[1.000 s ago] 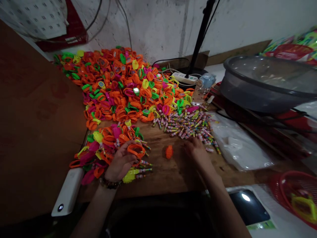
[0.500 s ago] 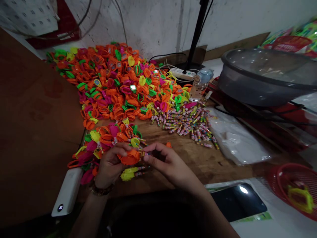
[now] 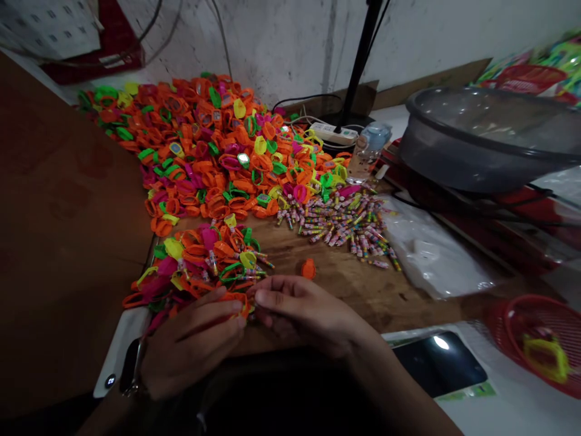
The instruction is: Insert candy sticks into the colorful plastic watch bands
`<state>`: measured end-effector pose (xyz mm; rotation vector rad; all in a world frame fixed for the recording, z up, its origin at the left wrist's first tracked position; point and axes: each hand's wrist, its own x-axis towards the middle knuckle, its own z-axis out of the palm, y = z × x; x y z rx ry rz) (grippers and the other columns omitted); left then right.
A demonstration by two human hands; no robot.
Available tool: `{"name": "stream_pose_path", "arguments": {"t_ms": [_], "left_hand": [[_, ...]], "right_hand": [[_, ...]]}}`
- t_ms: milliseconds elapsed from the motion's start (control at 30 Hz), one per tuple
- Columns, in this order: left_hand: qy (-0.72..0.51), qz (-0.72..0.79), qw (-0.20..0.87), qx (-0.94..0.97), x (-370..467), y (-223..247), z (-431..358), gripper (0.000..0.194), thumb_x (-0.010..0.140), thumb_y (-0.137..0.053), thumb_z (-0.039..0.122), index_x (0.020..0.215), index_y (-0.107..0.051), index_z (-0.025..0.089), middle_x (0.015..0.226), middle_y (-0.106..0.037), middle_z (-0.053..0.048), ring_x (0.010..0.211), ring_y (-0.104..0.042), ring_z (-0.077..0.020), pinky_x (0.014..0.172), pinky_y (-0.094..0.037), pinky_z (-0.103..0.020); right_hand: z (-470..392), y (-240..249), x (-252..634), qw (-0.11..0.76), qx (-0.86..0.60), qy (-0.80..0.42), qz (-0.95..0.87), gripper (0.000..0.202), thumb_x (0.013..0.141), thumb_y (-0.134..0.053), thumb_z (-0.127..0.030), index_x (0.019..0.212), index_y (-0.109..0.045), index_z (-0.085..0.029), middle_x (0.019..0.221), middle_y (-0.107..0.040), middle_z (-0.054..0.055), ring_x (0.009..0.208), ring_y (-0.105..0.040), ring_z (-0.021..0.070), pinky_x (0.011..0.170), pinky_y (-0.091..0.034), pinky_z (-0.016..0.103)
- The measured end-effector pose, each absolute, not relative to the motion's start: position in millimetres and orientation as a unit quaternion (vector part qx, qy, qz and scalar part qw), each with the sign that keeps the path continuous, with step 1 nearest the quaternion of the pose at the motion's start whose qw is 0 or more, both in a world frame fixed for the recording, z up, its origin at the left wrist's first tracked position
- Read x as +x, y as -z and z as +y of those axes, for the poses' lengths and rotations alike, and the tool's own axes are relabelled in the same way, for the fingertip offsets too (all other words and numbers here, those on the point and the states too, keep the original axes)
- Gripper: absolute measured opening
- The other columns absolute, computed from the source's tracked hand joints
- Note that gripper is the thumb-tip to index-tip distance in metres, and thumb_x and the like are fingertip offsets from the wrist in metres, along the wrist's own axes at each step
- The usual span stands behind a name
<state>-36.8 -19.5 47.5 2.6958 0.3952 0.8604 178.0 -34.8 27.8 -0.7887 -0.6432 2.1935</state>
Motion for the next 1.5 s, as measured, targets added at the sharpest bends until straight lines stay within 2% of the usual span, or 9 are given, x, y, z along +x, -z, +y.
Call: {"name": "stream_pose_path", "arguments": {"t_ms": [133,267,467,633,800,1000,1200,1333,1500], "left_hand": [[-0.247,0.051,0.026,0.967,-39.7,-43.5,-23.4,0.023,0.087,-0.048,0.004,0.106,-0.061,0.005,0.102,-0.069,-0.006,0.114,-0.056,-0.0144,0.113,-0.036,-0.03],[-0.225,-0.047,-0.041,0.972,-40.1,-40.7,-30.5,0.026,0.089,-0.043,0.008,0.1,-0.066,0.011,0.105,-0.068,-0.005,0.106,-0.061,-0.0163,0.108,-0.043,-0.032],[-0.239,0.035,-0.024,0.97,-48.8,-42.9,-27.5,0.022,0.084,-0.053,0.007,0.103,-0.064,0.009,0.106,-0.067,-0.003,0.115,-0.055,-0.0155,0.113,-0.037,-0.033],[-0.241,0.027,-0.08,0.967,-53.3,-49.4,-22.4,0.02,0.087,-0.048,0.006,0.096,-0.065,0.012,0.106,-0.067,-0.001,0.112,-0.057,-0.0136,0.112,-0.038,-0.037],[-0.2,0.035,-0.073,0.976,-53.1,-59.5,-23.2,0.021,0.087,-0.048,0.005,0.097,-0.065,0.011,0.101,-0.069,-0.002,0.11,-0.058,-0.0123,0.114,-0.035,-0.035],[-0.201,-0.022,-0.102,0.974,-55.5,-57.4,-17.8,0.026,0.087,-0.044,0.003,0.096,-0.067,0.013,0.102,-0.069,-0.001,0.106,-0.06,-0.0136,0.11,-0.04,-0.036],[-0.204,-0.097,-0.105,0.968,-58.8,-50.9,-15.3,0.032,0.085,-0.041,0.001,0.088,-0.069,0.017,0.098,-0.07,0.001,0.1,-0.063,-0.0132,0.101,-0.05,-0.03],[-0.249,-0.106,-0.068,0.96,-65.6,-38.8,-20.6,0.038,0.086,-0.035,0.005,0.086,-0.071,0.017,0.096,-0.07,-0.004,0.101,-0.064,-0.017,0.1,-0.051,-0.033],[-0.234,-0.06,-0.033,0.97,-72.2,-28.0,-28.4,0.029,0.082,-0.045,0.005,0.091,-0.071,0.016,0.102,-0.07,-0.005,0.113,-0.059,-0.0165,0.102,-0.048,-0.027]], "right_hand": [[-38.1,-18.7,178.4,0.279,-0.312,-0.86,-0.293,0.031,0.076,-0.071,-0.04,0.091,-0.065,-0.013,0.068,-0.058,-0.001,0.056,-0.044,0.0045,0.049,-0.03,0.018],[-44.9,-6.3,179.1,0.214,-0.297,-0.883,-0.294,0.029,0.075,-0.071,-0.04,0.085,-0.068,-0.012,0.066,-0.057,-0.002,0.049,-0.038,0.0028,0.047,-0.025,0.019],[-46.3,-10.4,188.3,0.302,-0.332,-0.853,-0.266,0.03,0.078,-0.07,-0.036,0.096,-0.067,-0.013,0.078,-0.065,0.003,0.06,-0.048,0.0054,0.057,-0.036,0.019],[-44.5,-23.4,180.7,0.325,-0.327,-0.851,-0.251,0.026,0.072,-0.076,-0.032,0.085,-0.061,-0.015,0.078,-0.066,0.001,0.063,-0.052,0.0062,0.061,-0.04,0.019],[-40.8,-29.5,171.6,0.337,-0.327,-0.84,-0.271,0.029,0.067,-0.079,-0.031,0.081,-0.06,-0.014,0.073,-0.062,-0.003,0.061,-0.051,0.0046,0.06,-0.039,0.018],[-38.5,-30.3,171.2,0.291,-0.357,-0.826,-0.326,0.036,0.065,-0.08,-0.037,0.086,-0.061,-0.015,0.073,-0.059,-0.004,0.064,-0.051,0.0057,0.062,-0.04,0.02],[-48.7,-24.2,167.8,0.173,-0.286,-0.86,-0.385,0.039,0.078,-0.064,-0.05,0.09,-0.064,-0.013,0.075,-0.06,-0.001,0.055,-0.047,0.0041,0.05,-0.034,0.018],[-61.5,-12.8,158.8,0.201,-0.317,-0.863,-0.339,0.041,0.076,-0.065,-0.053,0.091,-0.061,-0.015,0.077,-0.058,-0.001,0.049,-0.041,0.0013,0.046,-0.032,0.016],[-79.5,4.0,144.6,0.247,-0.318,-0.877,-0.263,0.041,0.07,-0.072,-0.05,0.082,-0.057,-0.014,0.062,-0.05,-0.006,0.046,-0.042,0.0016,0.041,-0.027,0.014]]}}
